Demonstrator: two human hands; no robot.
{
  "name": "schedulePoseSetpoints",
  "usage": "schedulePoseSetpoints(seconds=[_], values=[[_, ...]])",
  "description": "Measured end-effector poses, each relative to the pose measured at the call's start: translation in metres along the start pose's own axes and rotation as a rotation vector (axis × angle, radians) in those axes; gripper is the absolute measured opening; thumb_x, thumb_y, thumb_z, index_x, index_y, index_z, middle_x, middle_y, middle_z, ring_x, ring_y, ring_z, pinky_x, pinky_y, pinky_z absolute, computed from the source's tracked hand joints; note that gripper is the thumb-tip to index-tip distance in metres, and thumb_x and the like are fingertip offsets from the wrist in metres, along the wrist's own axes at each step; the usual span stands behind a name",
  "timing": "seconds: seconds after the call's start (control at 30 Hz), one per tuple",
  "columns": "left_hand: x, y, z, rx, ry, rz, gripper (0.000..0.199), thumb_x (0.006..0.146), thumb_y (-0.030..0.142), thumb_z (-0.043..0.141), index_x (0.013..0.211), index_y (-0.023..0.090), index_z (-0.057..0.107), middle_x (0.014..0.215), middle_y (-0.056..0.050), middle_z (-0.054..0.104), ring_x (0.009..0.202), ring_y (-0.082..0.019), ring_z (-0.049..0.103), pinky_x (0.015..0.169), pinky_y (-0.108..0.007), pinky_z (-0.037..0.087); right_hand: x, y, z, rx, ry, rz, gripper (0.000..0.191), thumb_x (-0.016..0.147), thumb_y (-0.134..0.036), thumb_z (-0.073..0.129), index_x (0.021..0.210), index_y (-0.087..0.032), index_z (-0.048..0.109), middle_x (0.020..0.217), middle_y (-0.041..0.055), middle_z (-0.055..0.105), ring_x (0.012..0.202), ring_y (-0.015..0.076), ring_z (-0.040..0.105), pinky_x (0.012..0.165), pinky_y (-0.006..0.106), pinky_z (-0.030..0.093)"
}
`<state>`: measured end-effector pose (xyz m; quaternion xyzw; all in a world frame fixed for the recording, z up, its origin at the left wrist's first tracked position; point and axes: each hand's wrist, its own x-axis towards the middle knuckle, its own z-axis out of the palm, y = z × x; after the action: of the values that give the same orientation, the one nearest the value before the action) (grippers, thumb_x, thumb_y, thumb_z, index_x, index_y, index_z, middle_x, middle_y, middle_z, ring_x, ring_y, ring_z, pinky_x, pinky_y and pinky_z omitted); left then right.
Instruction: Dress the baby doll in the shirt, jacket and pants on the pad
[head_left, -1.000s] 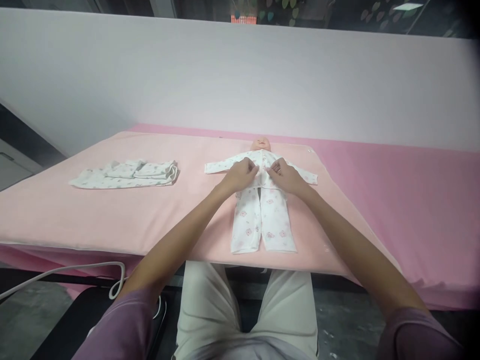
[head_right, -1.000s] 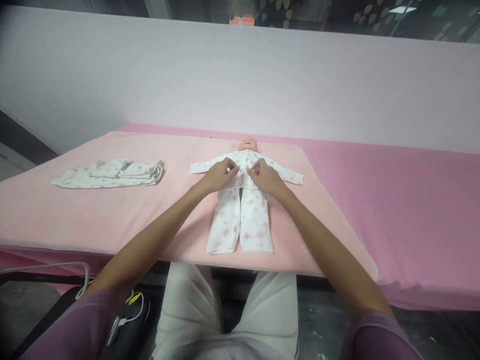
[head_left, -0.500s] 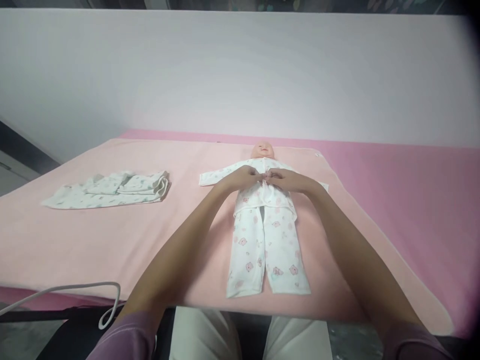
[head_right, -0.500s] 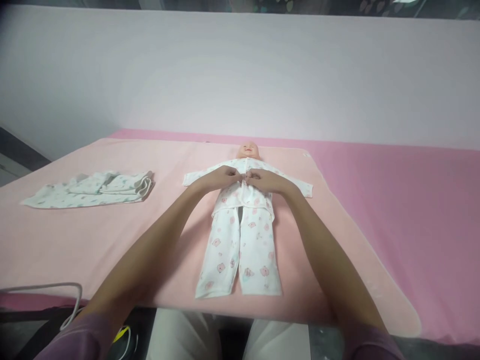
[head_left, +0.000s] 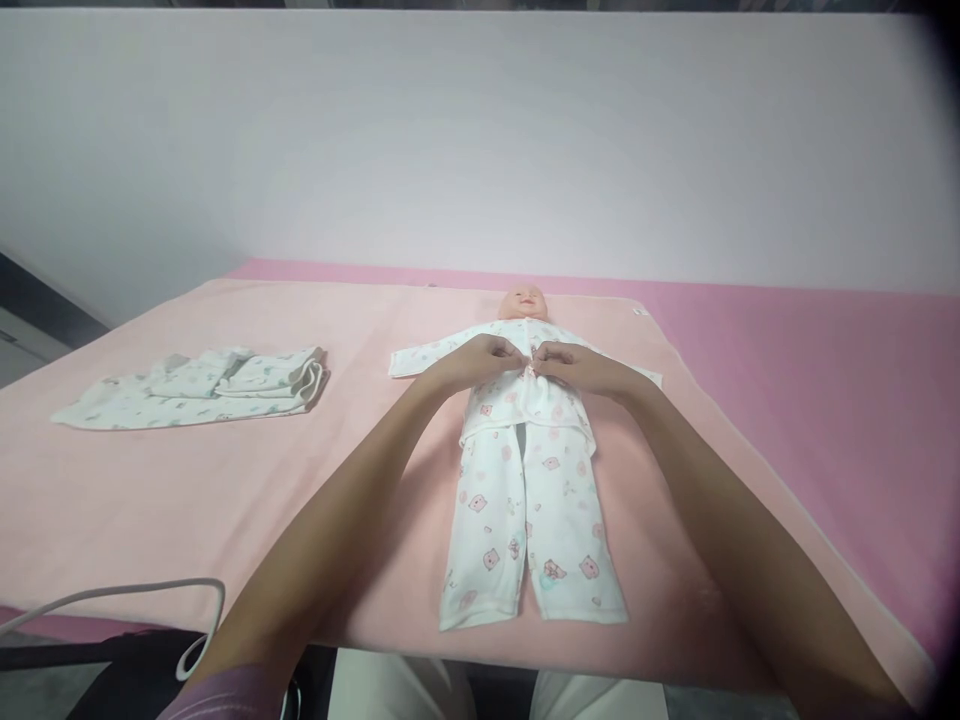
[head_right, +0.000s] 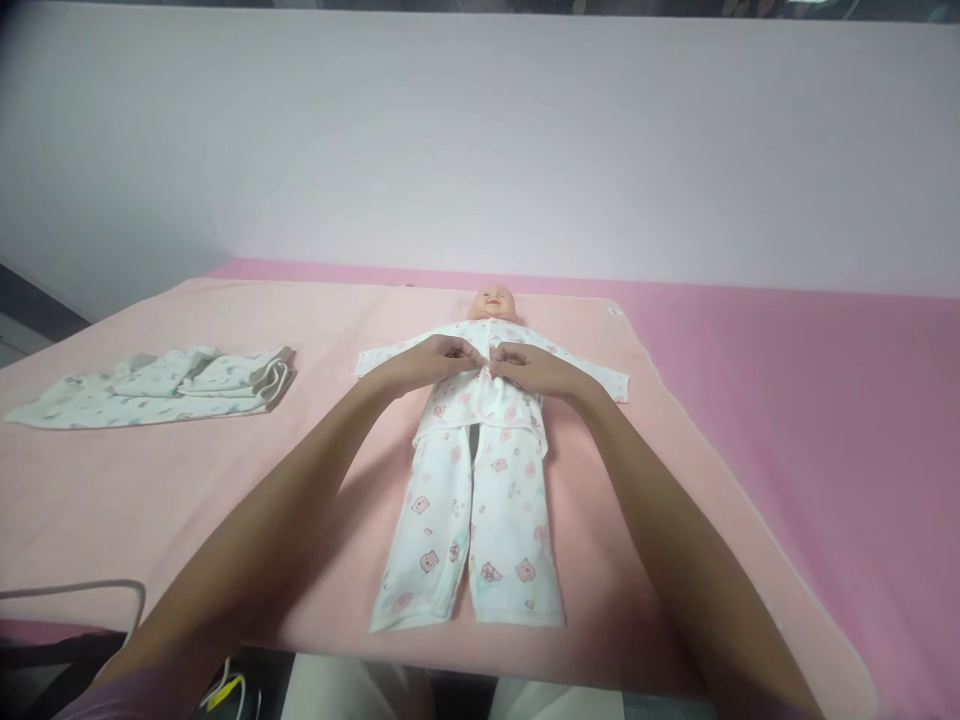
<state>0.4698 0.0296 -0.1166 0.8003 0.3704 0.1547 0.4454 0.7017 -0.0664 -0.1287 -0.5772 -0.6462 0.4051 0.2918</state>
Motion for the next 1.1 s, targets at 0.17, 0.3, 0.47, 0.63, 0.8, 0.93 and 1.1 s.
schedulePoseSetpoints(seconds=[0.17,0.3,0.47,0.63,0.8,0.93,1.1], values=[[0.0014,-0.0038,-0.0016,0.030,-0.036,0.034,0.029,0.086,0.050,0.083,0.099,0.024,0.088,0.101,-0.006,0.078,0.093,-0.022,0.066,0.077,-0.032,0.048,-0.0020,0.0001,-0.0011,0.035,-0.004,0.003,0.029,0.099,-0.054,0.071,0.099,-0.025,0.069,0.091,-0.0006,0.057,0.082,0.0178,0.047,0.077,0.034,0.036],[0.0015,-0.0032,-0.0013,0.023,-0.063,0.011,0.030,0.087,0.050,0.082,0.103,0.026,0.087,0.112,-0.005,0.079,0.101,-0.022,0.065,0.079,-0.031,0.046,-0.0015,0.0014,-0.0011,0.005,0.018,-0.005,0.029,0.097,-0.054,0.072,0.102,-0.026,0.073,0.099,0.0004,0.064,0.087,0.0185,0.051,0.079,0.034,0.038],[0.0031,-0.0044,-0.0006,-0.025,-0.069,-0.004,0.029,0.087,0.050,0.081,0.103,0.027,0.085,0.113,-0.004,0.076,0.097,-0.020,0.063,0.073,-0.029,0.043,0.0017,0.0031,0.0001,-0.028,0.045,0.001,0.026,0.096,-0.053,0.071,0.101,-0.027,0.075,0.105,0.0008,0.069,0.093,0.0204,0.056,0.082,0.035,0.043],[0.0043,-0.0068,0.0002,-0.028,-0.069,0.009,0.027,0.087,0.048,0.081,0.101,0.025,0.083,0.107,-0.004,0.073,0.087,-0.018,0.059,0.067,-0.028,0.040,0.0036,0.0020,0.0038,-0.101,0.089,0.031,0.025,0.100,-0.052,0.069,0.100,-0.027,0.073,0.101,0.0014,0.068,0.091,0.0209,0.055,0.076,0.033,0.040],[0.0062,-0.0087,0.0000,-0.035,-0.089,0.031,0.025,0.090,0.046,0.078,0.100,0.024,0.082,0.106,-0.005,0.073,0.086,-0.017,0.059,0.067,-0.028,0.039,0.0023,-0.0014,0.0056,-0.122,0.100,0.032,0.024,0.099,-0.050,0.071,0.098,-0.027,0.072,0.100,0.0034,0.067,0.087,0.0215,0.055,0.070,0.032,0.038],[0.0080,-0.0105,-0.0008,-0.037,-0.098,0.053,0.023,0.087,0.044,0.080,0.098,0.024,0.082,0.102,-0.004,0.072,0.086,-0.018,0.059,0.069,-0.028,0.040,0.0005,-0.0042,0.0067,-0.127,0.111,0.045,0.024,0.099,-0.050,0.072,0.095,-0.026,0.071,0.097,0.0041,0.065,0.084,0.0213,0.054,0.066,0.032,0.036],[0.0052,-0.0093,-0.0045,0.005,-0.136,0.091,0.024,0.092,0.045,0.075,0.101,0.024,0.080,0.099,-0.003,0.070,0.084,-0.017,0.057,0.072,-0.029,0.039,-0.0009,-0.0053,0.0073,-0.126,0.107,0.032,0.025,0.100,-0.051,0.070,0.097,-0.026,0.072,0.101,0.0043,0.067,0.088,0.0221,0.055,0.069,0.033,0.038]])
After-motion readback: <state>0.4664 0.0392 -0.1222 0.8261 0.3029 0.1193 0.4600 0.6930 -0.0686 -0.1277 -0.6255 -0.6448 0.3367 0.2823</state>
